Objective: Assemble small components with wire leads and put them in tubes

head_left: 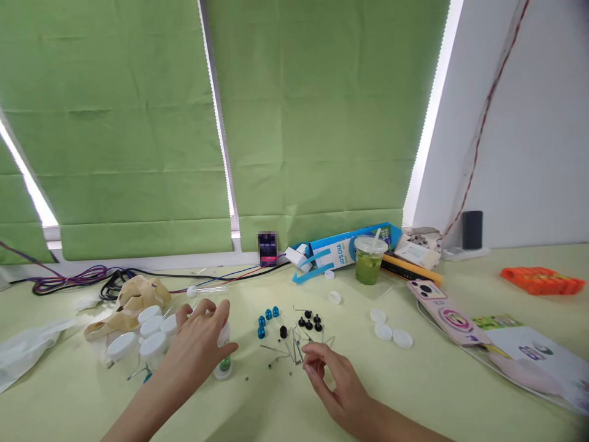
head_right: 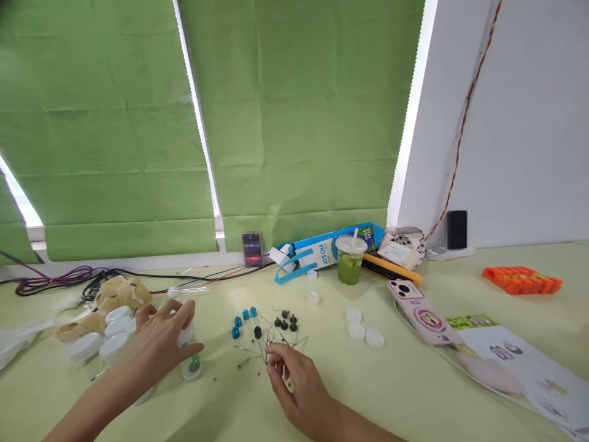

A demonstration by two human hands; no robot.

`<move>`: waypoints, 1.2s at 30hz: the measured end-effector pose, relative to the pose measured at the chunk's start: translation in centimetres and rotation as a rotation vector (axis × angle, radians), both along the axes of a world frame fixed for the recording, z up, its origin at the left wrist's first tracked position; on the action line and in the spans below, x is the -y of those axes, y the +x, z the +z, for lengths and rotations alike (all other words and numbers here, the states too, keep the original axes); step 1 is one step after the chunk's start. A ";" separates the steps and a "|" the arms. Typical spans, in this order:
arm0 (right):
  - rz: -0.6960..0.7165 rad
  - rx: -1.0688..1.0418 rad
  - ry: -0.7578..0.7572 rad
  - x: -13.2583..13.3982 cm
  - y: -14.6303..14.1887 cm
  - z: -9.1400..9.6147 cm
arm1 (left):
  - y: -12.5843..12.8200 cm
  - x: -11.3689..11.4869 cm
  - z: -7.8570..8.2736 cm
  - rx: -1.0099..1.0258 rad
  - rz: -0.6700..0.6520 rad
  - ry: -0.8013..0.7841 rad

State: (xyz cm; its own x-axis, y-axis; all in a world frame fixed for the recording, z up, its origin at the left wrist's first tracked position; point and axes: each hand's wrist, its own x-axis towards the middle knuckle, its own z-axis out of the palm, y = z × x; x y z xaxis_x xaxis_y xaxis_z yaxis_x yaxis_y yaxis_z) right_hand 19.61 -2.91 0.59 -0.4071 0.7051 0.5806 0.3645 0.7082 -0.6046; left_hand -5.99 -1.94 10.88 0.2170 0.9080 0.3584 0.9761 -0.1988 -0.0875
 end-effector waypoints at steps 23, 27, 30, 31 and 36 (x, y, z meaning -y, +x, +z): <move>-0.016 0.022 0.018 -0.3 -0.2 -0.1 | 2.6 1.2 -3.2 -0.161 -0.104 0.050; -0.059 0.072 0.087 -0.4 -0.2 0.2 | 4.2 0.2 -7.8 -0.022 -0.259 -0.102; -0.158 0.161 0.128 -0.6 -0.1 0.4 | 4.5 -0.3 -11.0 0.159 -0.240 -0.124; -0.199 0.207 0.132 -0.7 -0.1 0.4 | 4.6 -0.3 -11.8 0.197 -0.266 -0.143; -0.330 0.485 0.077 -1.1 0.1 -0.9 | 4.9 0.3 -13.0 0.302 -0.303 -0.186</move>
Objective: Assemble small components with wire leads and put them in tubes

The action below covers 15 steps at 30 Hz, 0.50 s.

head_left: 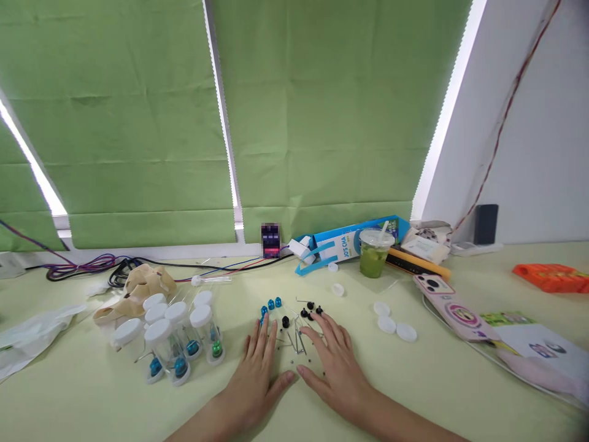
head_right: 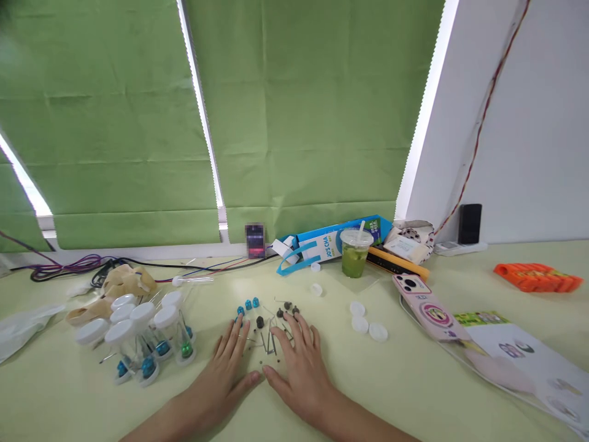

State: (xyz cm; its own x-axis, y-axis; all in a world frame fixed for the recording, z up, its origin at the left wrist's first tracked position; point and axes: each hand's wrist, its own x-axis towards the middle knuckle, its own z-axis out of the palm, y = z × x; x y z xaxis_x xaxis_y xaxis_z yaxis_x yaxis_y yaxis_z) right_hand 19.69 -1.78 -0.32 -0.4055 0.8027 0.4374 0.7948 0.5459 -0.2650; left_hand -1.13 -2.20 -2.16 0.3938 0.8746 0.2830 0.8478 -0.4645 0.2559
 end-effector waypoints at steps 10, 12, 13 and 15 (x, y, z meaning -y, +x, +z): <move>0.069 0.096 -0.158 -0.5 0.3 -1.0 | 0.3 -1.1 0.5 -0.049 -0.107 -0.041; 0.068 0.088 -0.154 -0.6 0.3 -0.9 | 0.3 -1.2 1.0 -0.039 -0.132 -0.059; 0.066 0.083 -0.153 -0.7 0.3 -0.8 | 0.4 -1.2 1.3 -0.029 -0.145 -0.067; 0.060 0.066 -0.149 -0.9 0.4 -0.7 | 0.4 -1.1 1.7 0.006 -0.169 -0.075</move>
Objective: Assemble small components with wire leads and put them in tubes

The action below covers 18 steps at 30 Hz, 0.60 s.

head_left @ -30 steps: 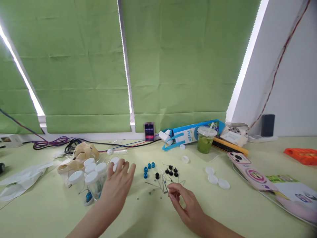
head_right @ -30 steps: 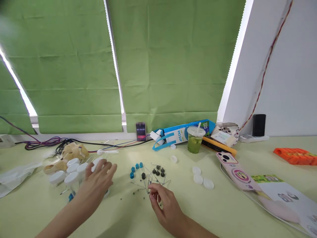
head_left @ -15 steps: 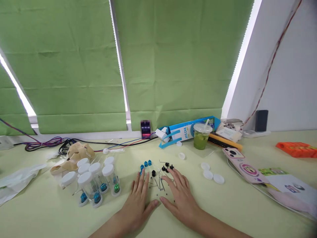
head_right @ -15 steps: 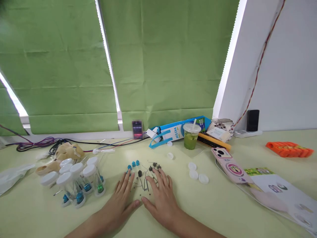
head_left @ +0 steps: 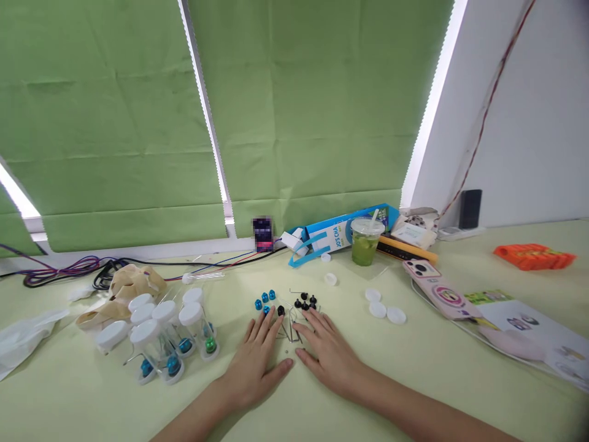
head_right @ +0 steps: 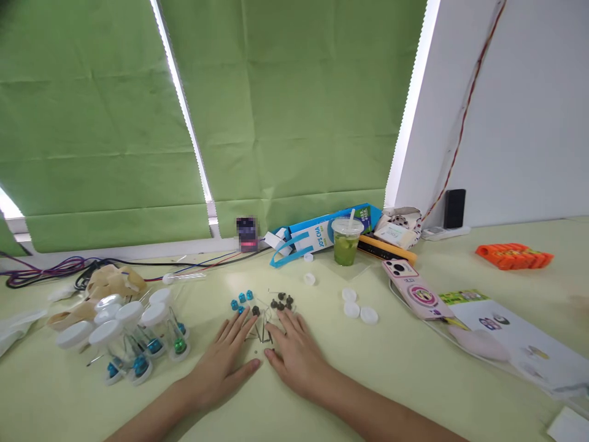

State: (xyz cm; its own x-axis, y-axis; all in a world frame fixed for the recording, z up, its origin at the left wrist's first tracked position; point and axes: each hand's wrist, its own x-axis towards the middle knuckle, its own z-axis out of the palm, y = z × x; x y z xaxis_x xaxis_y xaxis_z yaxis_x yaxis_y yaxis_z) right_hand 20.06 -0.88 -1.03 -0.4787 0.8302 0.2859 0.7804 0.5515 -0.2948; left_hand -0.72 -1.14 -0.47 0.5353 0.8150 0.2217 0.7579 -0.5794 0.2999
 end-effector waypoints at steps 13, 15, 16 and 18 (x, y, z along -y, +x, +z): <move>0.045 -0.136 0.135 -0.6 0.2 -0.2 | -0.3 -0.9 -0.1 0.332 0.079 -0.051; 0.057 -0.158 0.150 -0.6 0.1 -0.2 | -0.3 -1.0 0.0 0.368 0.086 -0.043; 0.061 -0.169 0.154 -0.6 0.1 -0.2 | -0.3 -1.1 0.1 0.387 0.091 -0.038; 0.070 -0.191 0.156 -0.6 0.1 -0.1 | -0.3 -1.1 0.1 0.422 0.105 -0.033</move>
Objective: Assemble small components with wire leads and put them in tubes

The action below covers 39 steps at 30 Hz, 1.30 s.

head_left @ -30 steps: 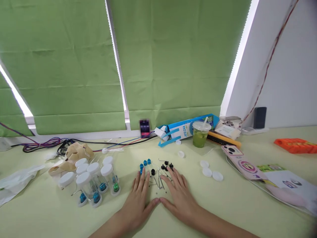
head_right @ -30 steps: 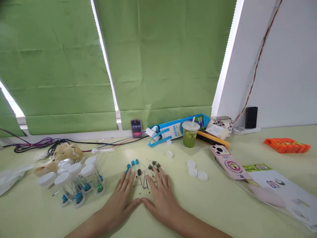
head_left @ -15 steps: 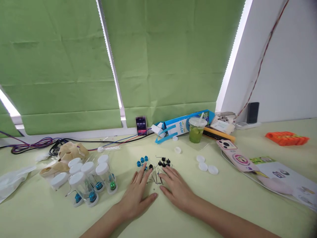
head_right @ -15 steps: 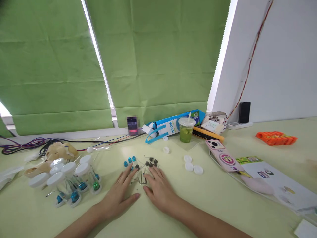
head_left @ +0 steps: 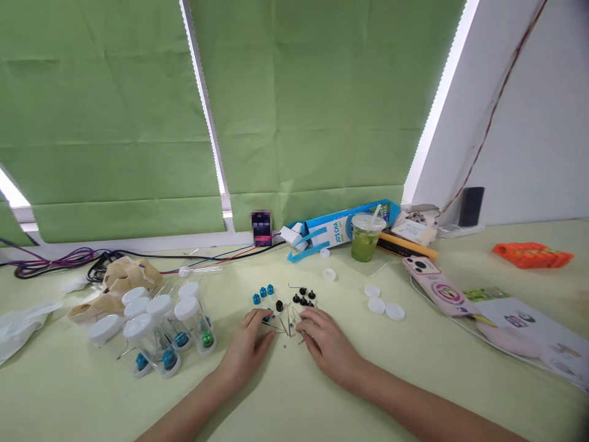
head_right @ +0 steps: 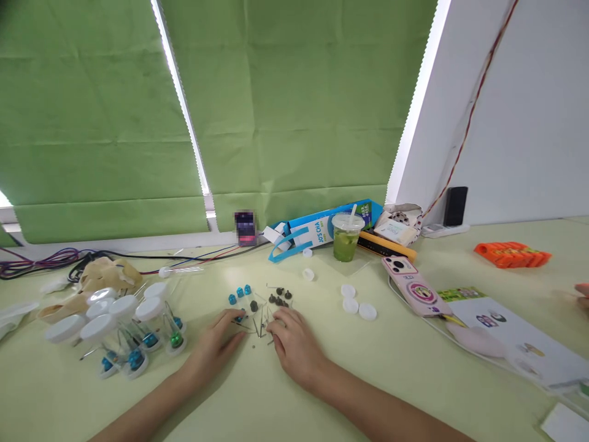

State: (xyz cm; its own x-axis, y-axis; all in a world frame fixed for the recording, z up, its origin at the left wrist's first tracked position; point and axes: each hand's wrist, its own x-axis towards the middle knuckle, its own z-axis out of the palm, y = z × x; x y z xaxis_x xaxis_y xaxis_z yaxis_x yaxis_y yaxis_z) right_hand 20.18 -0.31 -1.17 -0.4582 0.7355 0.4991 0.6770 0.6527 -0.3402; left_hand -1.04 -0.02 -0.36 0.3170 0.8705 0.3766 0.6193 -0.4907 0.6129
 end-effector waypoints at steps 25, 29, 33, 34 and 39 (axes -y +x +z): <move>-0.036 -0.109 -0.041 0.1 -0.1 0.7 | -0.2 0.2 0.2 0.201 0.049 0.035; 0.007 -0.220 -0.028 0.2 0.0 1.0 | -0.4 -0.1 -0.4 0.249 0.027 0.009; 0.030 -0.271 -0.042 0.2 0.0 1.2 | -0.4 -0.2 -0.3 0.300 -0.031 -0.022; 0.029 -0.279 -0.047 0.2 0.0 1.2 | -0.4 -0.2 -0.2 0.314 -0.047 -0.029; 0.001 -0.299 -0.105 -0.1 0.0 0.8 | -0.1 0.2 0.2 0.416 -0.105 -0.120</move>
